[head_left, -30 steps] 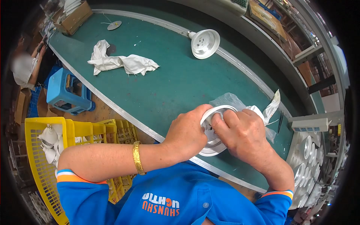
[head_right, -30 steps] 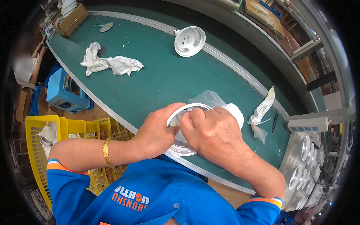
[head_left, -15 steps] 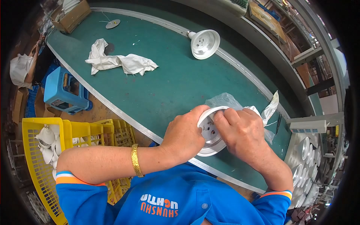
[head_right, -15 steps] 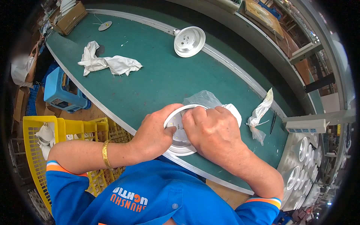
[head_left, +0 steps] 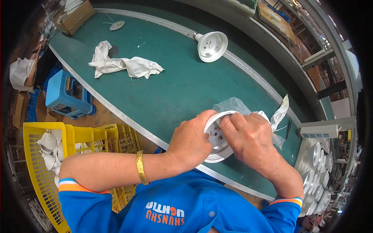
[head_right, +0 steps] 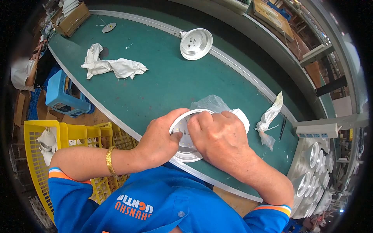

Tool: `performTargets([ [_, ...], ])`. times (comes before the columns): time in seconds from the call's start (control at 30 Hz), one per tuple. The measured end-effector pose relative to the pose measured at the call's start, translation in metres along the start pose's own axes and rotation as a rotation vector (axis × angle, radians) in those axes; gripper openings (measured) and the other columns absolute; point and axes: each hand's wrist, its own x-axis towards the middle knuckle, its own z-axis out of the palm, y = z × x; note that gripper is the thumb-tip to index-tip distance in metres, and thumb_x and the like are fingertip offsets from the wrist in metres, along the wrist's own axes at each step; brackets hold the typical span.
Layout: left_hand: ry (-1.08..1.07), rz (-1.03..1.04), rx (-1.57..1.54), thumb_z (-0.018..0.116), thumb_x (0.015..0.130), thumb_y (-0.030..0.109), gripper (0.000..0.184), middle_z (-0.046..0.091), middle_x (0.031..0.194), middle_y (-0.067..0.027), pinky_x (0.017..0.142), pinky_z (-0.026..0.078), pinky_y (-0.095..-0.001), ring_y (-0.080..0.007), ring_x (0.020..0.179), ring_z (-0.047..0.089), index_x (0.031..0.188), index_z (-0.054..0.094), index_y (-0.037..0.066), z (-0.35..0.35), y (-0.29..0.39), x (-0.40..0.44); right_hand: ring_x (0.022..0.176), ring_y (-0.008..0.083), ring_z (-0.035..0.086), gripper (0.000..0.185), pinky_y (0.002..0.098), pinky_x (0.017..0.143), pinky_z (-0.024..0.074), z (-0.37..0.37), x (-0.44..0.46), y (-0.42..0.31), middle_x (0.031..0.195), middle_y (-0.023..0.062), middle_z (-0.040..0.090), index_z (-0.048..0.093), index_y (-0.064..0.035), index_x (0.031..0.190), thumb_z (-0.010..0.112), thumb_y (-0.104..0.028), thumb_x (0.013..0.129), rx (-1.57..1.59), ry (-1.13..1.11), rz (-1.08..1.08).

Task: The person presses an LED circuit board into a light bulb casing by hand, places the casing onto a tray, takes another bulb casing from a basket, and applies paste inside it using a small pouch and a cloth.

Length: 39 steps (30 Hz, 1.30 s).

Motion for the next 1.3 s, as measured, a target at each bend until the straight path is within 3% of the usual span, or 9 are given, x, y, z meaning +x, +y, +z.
performTargets([
  [0.37, 0.069, 0.060, -0.051, 0.055, 0.082, -0.009, 0.044, 0.065, 0.109, -0.0235, 0.089, 0.050, -0.0390, -0.0360, 0.105, 0.064, 0.124, 0.052, -0.001, 0.003, -0.006, -0.001, 0.055, 0.0269, 0.063, 0.013, 0.0362, 0.050, 0.0499, 0.005, -0.010, 0.002, 0.066, 0.0134, 0.059, 0.058, -0.0003, 0.074, 0.067, -0.008, 0.067, 0.025, -0.068, 0.169],
  [0.67, 0.183, 0.192, -0.085, 0.052, 0.082, -0.009, 0.046, 0.063, 0.113, -0.0227, 0.092, 0.049, -0.0367, -0.0321, 0.108, 0.064, 0.128, 0.051, 0.000, 0.007, -0.011, -0.002, 0.054, 0.0294, 0.064, 0.012, 0.0390, 0.051, 0.0499, 0.013, -0.016, -0.004, 0.063, 0.0139, 0.061, 0.055, -0.0019, 0.070, 0.066, -0.007, 0.069, 0.082, 0.016, 0.330],
  [0.83, 0.272, 0.271, -0.097, 0.052, 0.084, -0.007, 0.049, 0.060, 0.123, -0.0205, 0.096, 0.046, -0.0352, -0.0299, 0.114, 0.060, 0.132, 0.048, 0.001, 0.011, -0.016, -0.003, 0.052, 0.0284, 0.062, 0.015, 0.0386, 0.048, 0.0481, 0.021, -0.019, -0.011, 0.063, 0.0130, 0.060, 0.053, -0.0035, 0.069, 0.067, -0.007, 0.073, 0.127, 0.132, 0.429],
  [0.87, 0.264, 0.276, -0.093, 0.052, 0.084, -0.007, 0.049, 0.060, 0.123, -0.0205, 0.096, 0.046, -0.0352, -0.0299, 0.114, 0.060, 0.132, 0.048, 0.001, 0.014, -0.019, -0.003, 0.052, 0.0284, 0.062, 0.015, 0.0386, 0.048, 0.0481, 0.022, -0.020, -0.013, 0.063, 0.0130, 0.060, 0.053, -0.0035, 0.069, 0.067, -0.007, 0.073, 0.126, 0.135, 0.439],
  [0.93, 0.357, 0.400, -0.081, 0.052, 0.085, -0.006, 0.049, 0.060, 0.121, -0.0237, 0.092, 0.049, -0.0414, -0.0409, 0.111, 0.060, 0.133, 0.046, 0.003, 0.018, -0.026, -0.001, 0.054, 0.0338, 0.059, 0.017, 0.0416, 0.050, 0.0462, 0.024, -0.020, -0.016, 0.063, 0.0147, 0.060, 0.054, -0.0023, 0.072, 0.069, -0.008, 0.078, 0.203, 0.159, 0.520],
  [1.3, 0.504, 0.507, -0.038, 0.052, 0.089, -0.004, 0.045, 0.056, 0.130, -0.0203, 0.096, 0.047, -0.0378, -0.0354, 0.117, 0.058, 0.134, 0.047, 0.002, 0.026, -0.031, -0.001, 0.049, 0.0320, 0.058, 0.018, 0.0407, 0.047, 0.0450, 0.028, -0.019, -0.025, 0.058, 0.0144, 0.058, 0.053, -0.0026, 0.068, 0.068, -0.006, 0.078, 0.302, 0.267, 0.577],
])
